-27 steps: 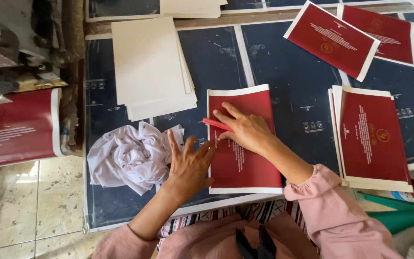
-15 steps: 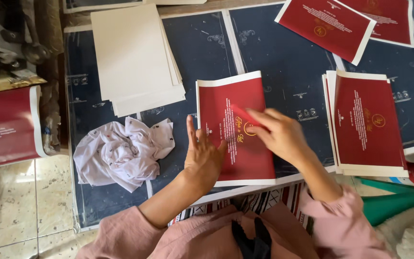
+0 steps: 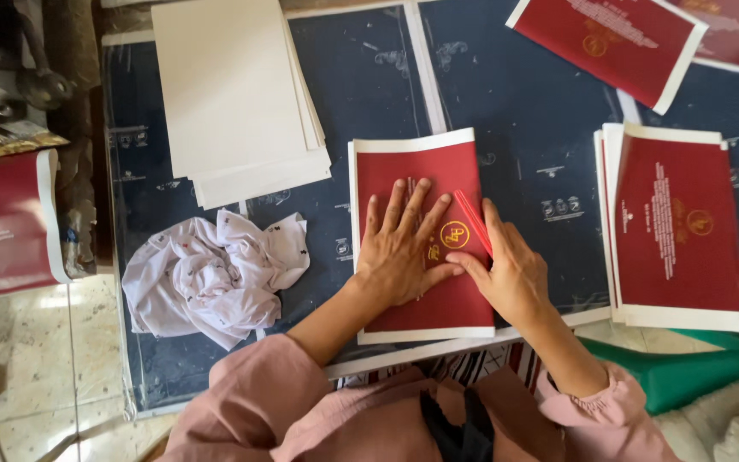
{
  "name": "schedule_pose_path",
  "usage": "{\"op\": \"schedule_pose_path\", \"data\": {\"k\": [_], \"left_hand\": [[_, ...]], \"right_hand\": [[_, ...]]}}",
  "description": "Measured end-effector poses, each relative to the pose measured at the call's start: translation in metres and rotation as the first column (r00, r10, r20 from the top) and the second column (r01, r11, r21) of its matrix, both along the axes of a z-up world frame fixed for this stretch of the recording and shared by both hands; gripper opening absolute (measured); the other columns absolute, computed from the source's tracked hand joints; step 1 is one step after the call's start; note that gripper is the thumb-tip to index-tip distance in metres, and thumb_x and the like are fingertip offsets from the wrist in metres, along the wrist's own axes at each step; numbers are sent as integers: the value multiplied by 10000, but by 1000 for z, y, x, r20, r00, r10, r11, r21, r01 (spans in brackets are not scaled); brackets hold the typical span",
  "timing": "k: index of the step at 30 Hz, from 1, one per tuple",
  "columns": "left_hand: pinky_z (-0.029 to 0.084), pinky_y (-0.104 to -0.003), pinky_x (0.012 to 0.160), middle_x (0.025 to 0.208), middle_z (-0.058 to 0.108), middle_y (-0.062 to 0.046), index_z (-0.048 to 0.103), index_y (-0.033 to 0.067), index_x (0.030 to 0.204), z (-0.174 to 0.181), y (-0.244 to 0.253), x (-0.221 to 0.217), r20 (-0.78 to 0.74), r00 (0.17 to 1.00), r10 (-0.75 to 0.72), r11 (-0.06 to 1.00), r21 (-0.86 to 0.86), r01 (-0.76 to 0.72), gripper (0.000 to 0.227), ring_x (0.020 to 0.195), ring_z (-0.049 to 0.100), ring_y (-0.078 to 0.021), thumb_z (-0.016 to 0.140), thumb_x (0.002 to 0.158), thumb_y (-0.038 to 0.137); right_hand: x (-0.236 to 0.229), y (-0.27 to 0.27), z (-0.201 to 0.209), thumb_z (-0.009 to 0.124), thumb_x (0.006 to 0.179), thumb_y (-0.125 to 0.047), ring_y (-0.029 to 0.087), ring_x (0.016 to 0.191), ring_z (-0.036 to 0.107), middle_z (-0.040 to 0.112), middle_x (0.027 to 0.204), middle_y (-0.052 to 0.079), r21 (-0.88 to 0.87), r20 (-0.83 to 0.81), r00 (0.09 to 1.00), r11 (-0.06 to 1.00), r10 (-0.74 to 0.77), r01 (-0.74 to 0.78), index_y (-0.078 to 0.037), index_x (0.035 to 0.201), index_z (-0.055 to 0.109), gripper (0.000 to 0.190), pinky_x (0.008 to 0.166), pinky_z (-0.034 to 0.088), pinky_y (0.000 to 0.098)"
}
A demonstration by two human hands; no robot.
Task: The person inserts white paper sheets into red book covers on a table. They use a red plastic tool to press the spine of the books and wipe the covers with a cloth. The person handles the books one by one, stacking the finished items on the right side of the table.
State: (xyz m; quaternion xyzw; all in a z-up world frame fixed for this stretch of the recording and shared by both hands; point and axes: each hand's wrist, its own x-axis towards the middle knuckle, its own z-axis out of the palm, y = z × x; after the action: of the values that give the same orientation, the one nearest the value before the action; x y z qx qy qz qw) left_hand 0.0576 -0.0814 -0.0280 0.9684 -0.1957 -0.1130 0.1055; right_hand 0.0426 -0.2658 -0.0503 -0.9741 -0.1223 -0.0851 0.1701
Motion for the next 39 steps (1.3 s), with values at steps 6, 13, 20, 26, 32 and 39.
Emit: {"op": "schedule_pose_path", "data": {"k": [6, 13, 20, 26, 32, 39], "left_hand": [[46, -590, 1106, 1560, -31, -70, 71, 251, 1492, 4, 2, 4, -49, 999, -3, 999, 34, 5, 944, 1421, -50, -345, 320, 763, 796], [38, -597, 1095, 1562, -46, -67, 56, 249, 1496, 4, 2, 3, -54, 999, 0, 1000, 30, 1, 934, 1419, -66, -344, 293, 772, 791], [34, -595, 1095, 1560, -45, -71, 63, 247, 1496, 5, 5, 2, -51, 999, 13, 1000, 28, -11, 931, 1419, -63, -343, 311, 773, 780], [27, -600, 1092, 1561, -43, -71, 70, 247, 1497, 3, 5, 2, -47, 999, 17, 1000, 23, -16, 942, 1417, -70, -346, 333, 766, 780], [36, -602, 1094, 1561, -31, -67, 93, 256, 1496, -2, 5, 2, -3, 1000, 17, 1000, 9, -17, 961, 1420, -40, -344, 358, 748, 797], [41, -598, 1099, 1561, -37, -56, 74, 271, 1495, -1, 5, 3, -6, 1000, 15, 999, 32, -15, 974, 1424, -24, -336, 386, 733, 791]], "right_hand": [[1, 10, 4, 618, 790, -523, 315, 786, 659, 615, 905, 117, -119, -21, 999, 992, -30, 27, -92, 1415, 373, 798, 608, 547, 425], [-1, 11, -11, 592, 764, -574, 249, 641, 658, 569, 826, 45, -267, 38, 998, 962, -53, 61, -110, 1419, 367, 834, 523, 551, 365], [-1, 22, 1, 608, 738, -563, 216, 563, 649, 533, 783, 27, -379, 69, 997, 924, -33, 57, -86, 1425, 360, 873, 475, 547, 345], [-1, 21, -2, 604, 730, -572, 199, 547, 645, 510, 771, 14, -396, 74, 997, 917, -19, 47, -72, 1419, 365, 885, 461, 542, 329], [2, 16, -6, 596, 734, -585, 203, 572, 654, 516, 787, 22, -363, 78, 997, 931, -13, 40, -76, 1420, 367, 884, 475, 545, 321], [1, 15, -2, 603, 741, -584, 250, 671, 673, 558, 835, 58, -273, 47, 999, 962, -20, 32, -69, 1413, 381, 875, 544, 552, 363]]}}
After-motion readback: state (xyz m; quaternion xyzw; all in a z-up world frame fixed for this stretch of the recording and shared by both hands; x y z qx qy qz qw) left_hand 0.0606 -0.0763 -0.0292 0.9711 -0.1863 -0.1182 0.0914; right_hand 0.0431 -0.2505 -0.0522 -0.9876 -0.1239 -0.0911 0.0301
